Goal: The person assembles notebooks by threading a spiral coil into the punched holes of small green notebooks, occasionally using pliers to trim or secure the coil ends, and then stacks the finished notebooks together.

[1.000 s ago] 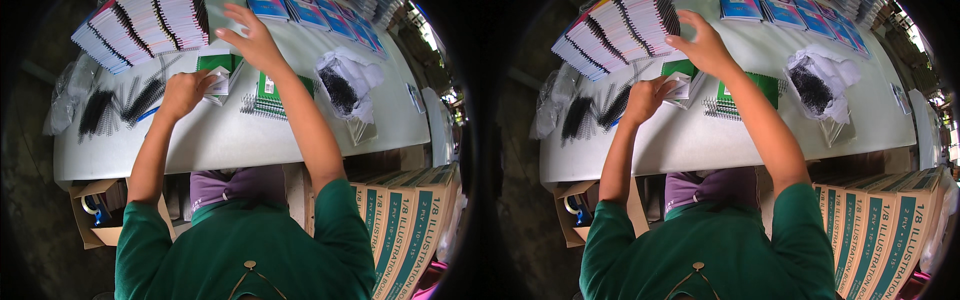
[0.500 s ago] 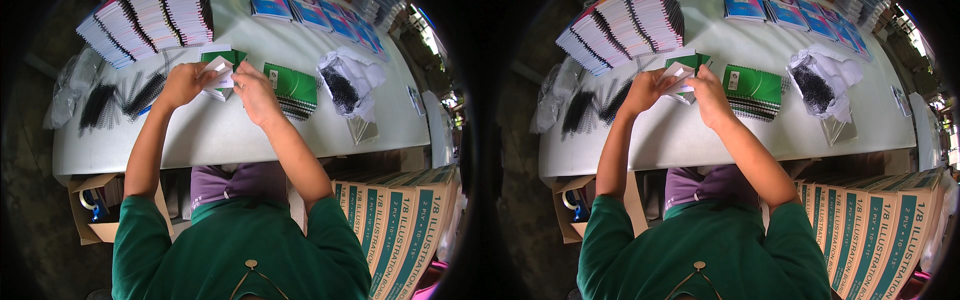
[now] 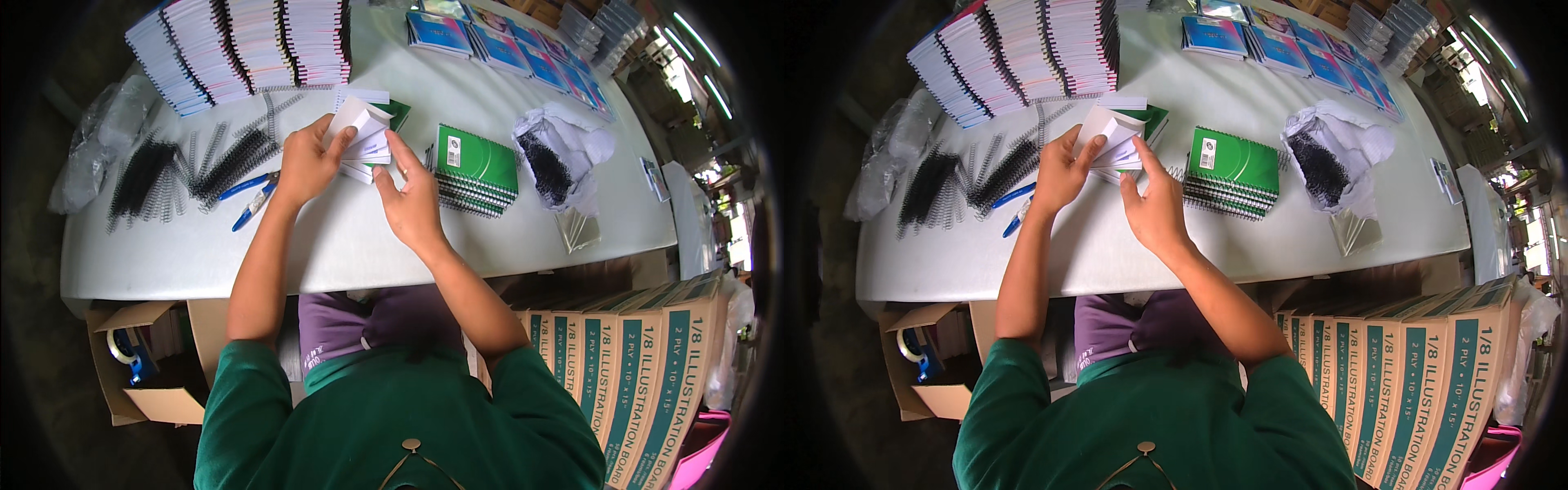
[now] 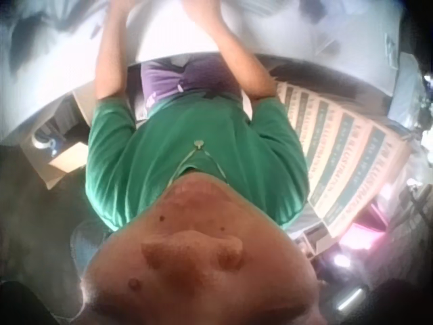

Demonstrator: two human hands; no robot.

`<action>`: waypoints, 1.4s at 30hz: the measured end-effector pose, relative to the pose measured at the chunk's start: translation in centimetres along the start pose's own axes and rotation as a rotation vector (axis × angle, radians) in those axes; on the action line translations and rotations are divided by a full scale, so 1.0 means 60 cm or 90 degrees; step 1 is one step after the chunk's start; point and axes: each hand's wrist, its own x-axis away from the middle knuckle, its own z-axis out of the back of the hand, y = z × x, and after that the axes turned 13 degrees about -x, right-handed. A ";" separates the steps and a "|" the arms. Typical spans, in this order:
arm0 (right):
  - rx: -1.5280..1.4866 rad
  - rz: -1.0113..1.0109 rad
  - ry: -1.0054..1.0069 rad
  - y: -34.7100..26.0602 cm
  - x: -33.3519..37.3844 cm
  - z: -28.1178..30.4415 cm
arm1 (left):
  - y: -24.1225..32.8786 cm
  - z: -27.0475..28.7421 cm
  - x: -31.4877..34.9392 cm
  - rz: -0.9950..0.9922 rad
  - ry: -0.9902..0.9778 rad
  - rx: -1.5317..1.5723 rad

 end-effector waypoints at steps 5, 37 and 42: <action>-0.099 -0.085 -0.034 -0.038 -0.019 -0.011 | -0.022 -0.011 0.004 0.009 -0.002 0.110; -0.633 -0.109 0.274 0.024 -0.001 -0.066 | -0.020 -0.004 0.004 0.094 -0.034 0.339; -0.695 -0.128 0.272 0.020 -0.005 -0.058 | -0.020 -0.005 0.005 0.079 -0.027 0.346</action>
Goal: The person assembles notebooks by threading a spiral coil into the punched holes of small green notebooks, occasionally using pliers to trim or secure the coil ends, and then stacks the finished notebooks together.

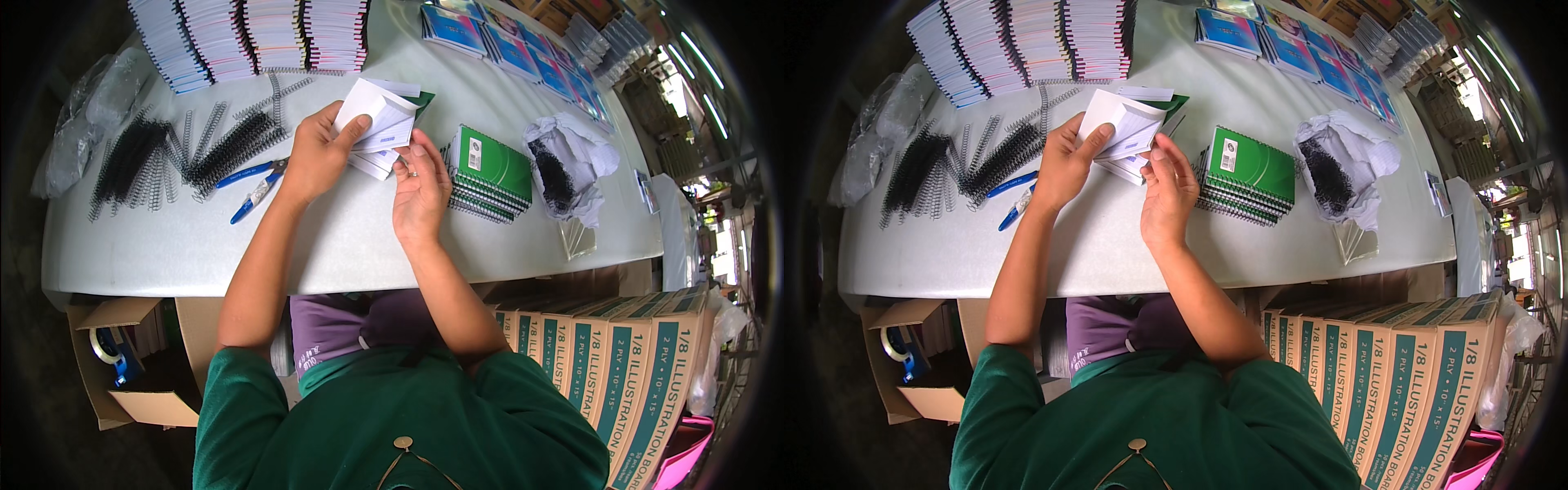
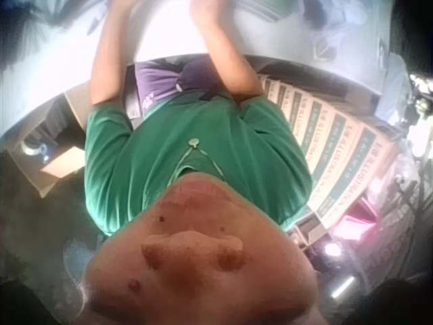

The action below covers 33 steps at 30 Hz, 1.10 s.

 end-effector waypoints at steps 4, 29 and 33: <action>0.016 -0.001 0.002 0.003 -0.003 0.006 | 0.002 0.001 0.001 -0.004 -0.019 -0.050; 0.046 0.039 -0.033 0.011 -0.005 0.000 | 0.009 0.003 0.002 0.011 -0.021 -0.031; 0.049 0.044 -0.012 0.012 -0.006 0.001 | 0.006 0.003 0.001 0.010 -0.026 -0.035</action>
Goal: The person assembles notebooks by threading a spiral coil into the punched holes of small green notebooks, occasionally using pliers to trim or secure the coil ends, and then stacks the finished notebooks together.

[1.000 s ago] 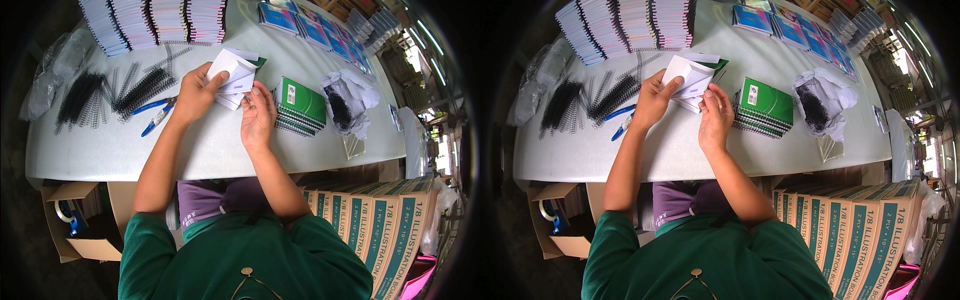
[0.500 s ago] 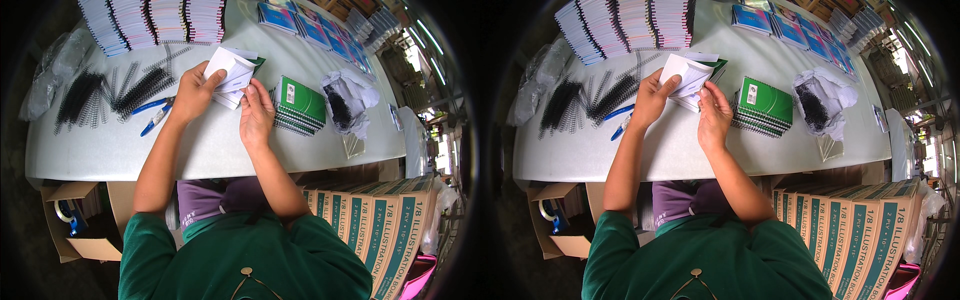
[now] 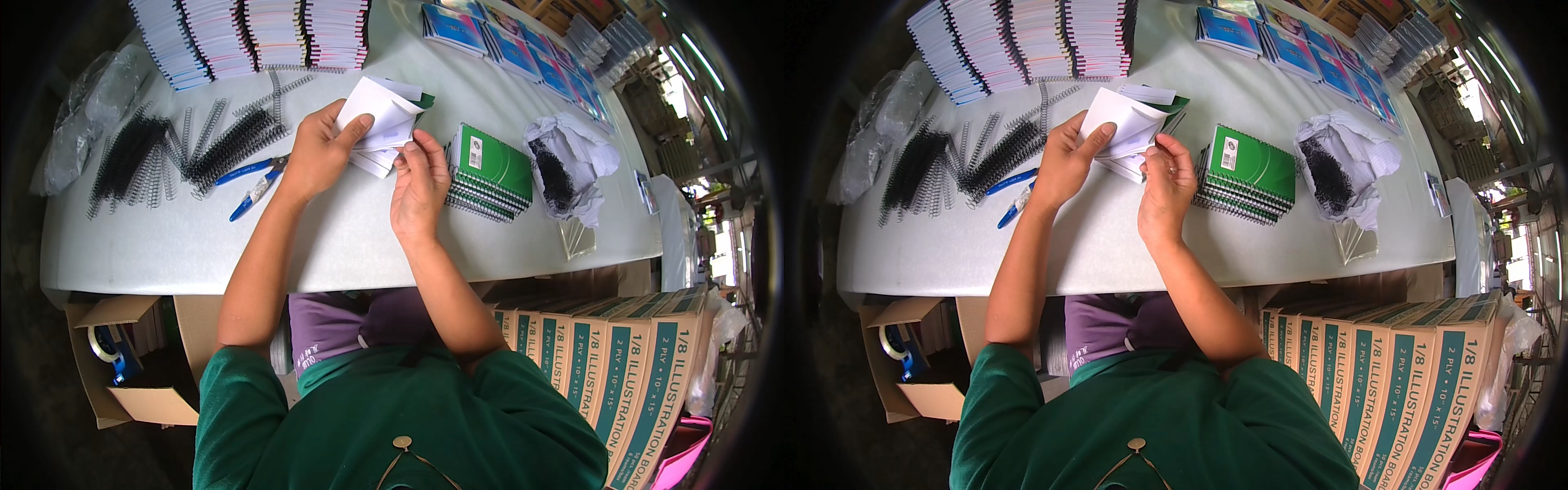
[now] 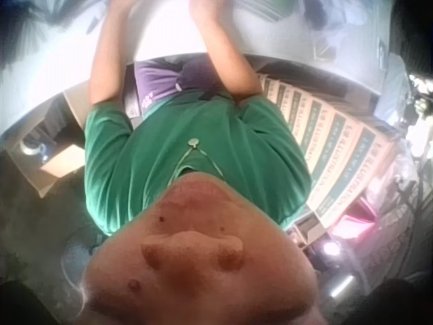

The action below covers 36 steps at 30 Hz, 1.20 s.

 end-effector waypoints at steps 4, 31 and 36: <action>0.000 -0.008 0.012 -0.004 0.003 -0.006 | -0.001 -0.003 0.000 -0.005 0.009 0.009; 0.265 0.021 -0.034 -0.031 0.013 -0.029 | 0.032 0.010 0.011 0.017 -0.070 -0.262; 0.278 0.012 -0.092 -0.023 0.019 -0.025 | 0.004 0.003 0.007 -0.084 -0.006 -0.228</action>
